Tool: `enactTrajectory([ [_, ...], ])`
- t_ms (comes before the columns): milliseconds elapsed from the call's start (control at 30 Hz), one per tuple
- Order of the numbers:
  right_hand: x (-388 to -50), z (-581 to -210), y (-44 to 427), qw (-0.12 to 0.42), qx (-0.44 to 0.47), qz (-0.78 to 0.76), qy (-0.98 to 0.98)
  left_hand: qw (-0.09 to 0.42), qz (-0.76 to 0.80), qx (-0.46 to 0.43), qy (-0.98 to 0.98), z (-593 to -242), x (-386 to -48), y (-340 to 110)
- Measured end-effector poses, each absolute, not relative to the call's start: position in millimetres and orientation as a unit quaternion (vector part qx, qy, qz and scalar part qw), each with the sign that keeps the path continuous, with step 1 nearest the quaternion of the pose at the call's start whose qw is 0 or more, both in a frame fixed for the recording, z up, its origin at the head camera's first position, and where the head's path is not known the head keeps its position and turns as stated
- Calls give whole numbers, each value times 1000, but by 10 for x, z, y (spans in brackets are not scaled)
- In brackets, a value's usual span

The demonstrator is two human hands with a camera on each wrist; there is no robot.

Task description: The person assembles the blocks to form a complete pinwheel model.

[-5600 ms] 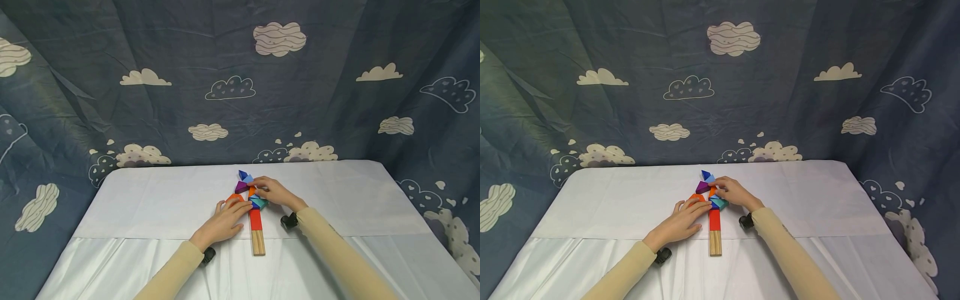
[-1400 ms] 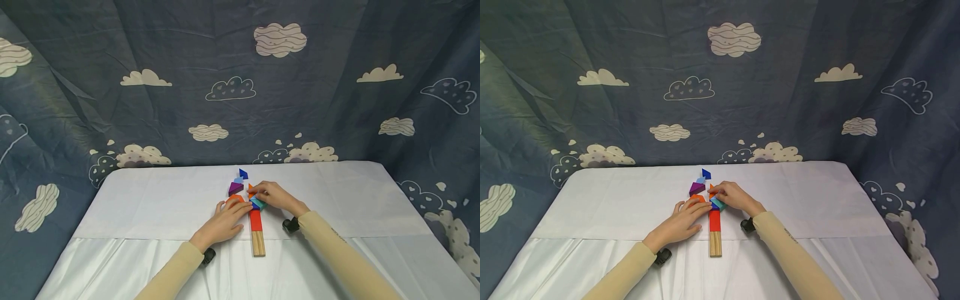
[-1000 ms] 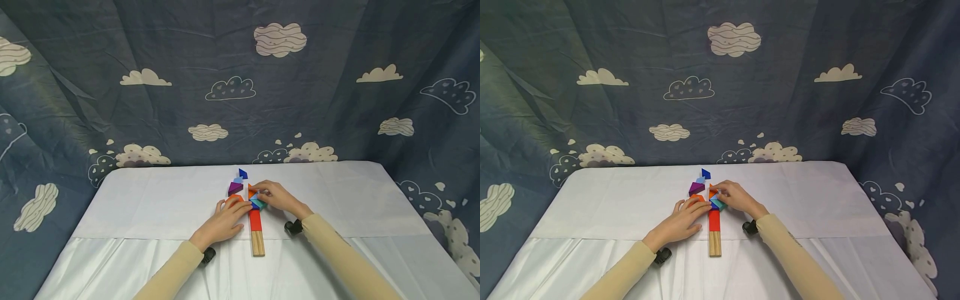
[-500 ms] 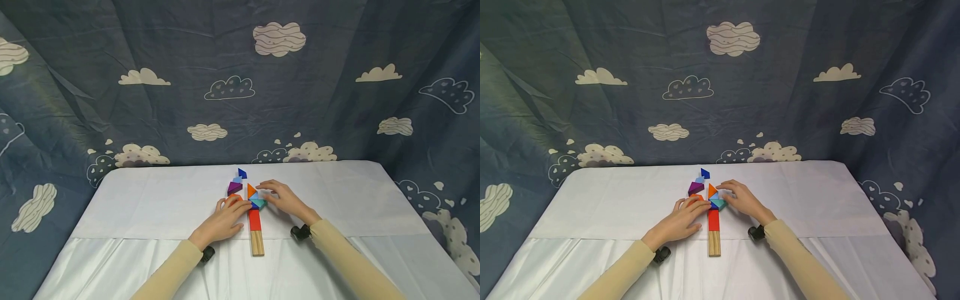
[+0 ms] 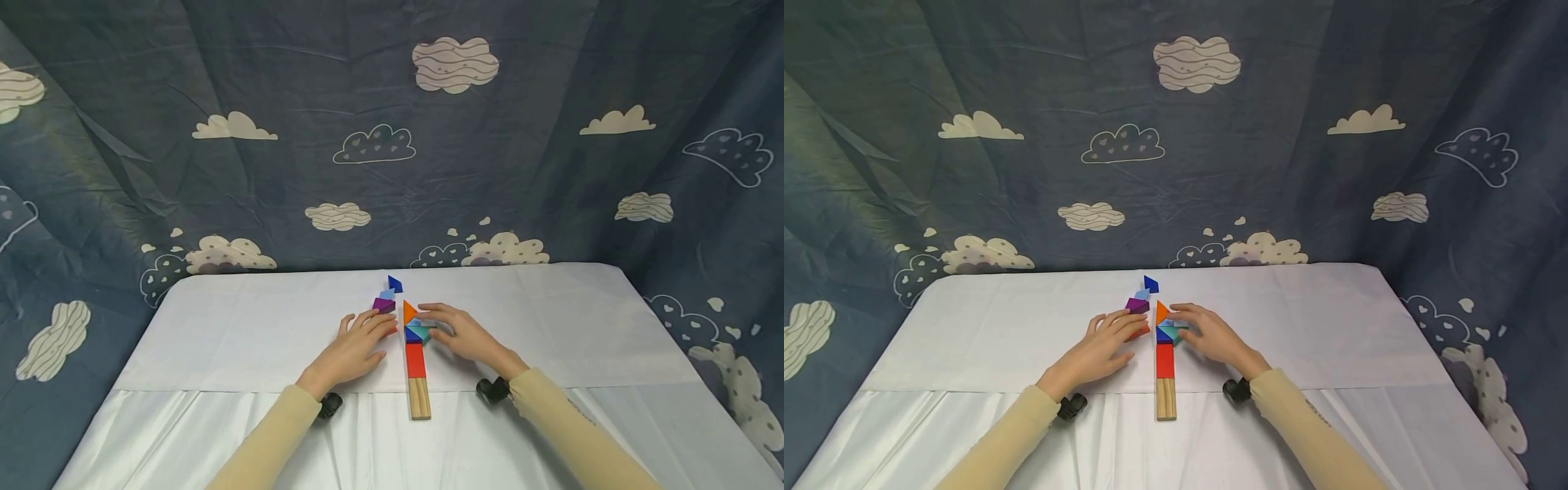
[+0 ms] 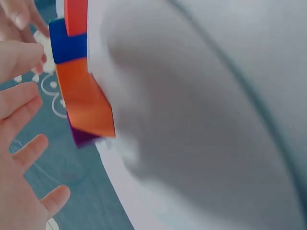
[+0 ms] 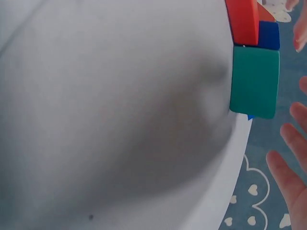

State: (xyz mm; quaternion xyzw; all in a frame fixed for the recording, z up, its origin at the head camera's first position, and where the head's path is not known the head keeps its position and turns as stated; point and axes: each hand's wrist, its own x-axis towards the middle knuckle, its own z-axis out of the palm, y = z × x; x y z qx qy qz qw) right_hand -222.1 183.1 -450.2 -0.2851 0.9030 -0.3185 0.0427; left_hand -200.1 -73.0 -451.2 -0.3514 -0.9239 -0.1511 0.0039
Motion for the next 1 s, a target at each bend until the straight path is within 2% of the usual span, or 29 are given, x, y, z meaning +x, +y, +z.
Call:
enactTrajectory([
  [267, -2181, -4559, 1785, 75, -308, -285, 905, -12, -167, -321, -932, -4548, -2113, -845],
  [600, -2157, -4560, 1764, 84, -329, -276, 899, -28, -153, -313, -937, -4607, -2182, -911],
  [1000, -2162, -4598, 1774, 76, -336, -283, 895, -20, -154, -277, -948, -4575, -2195, -1047],
])
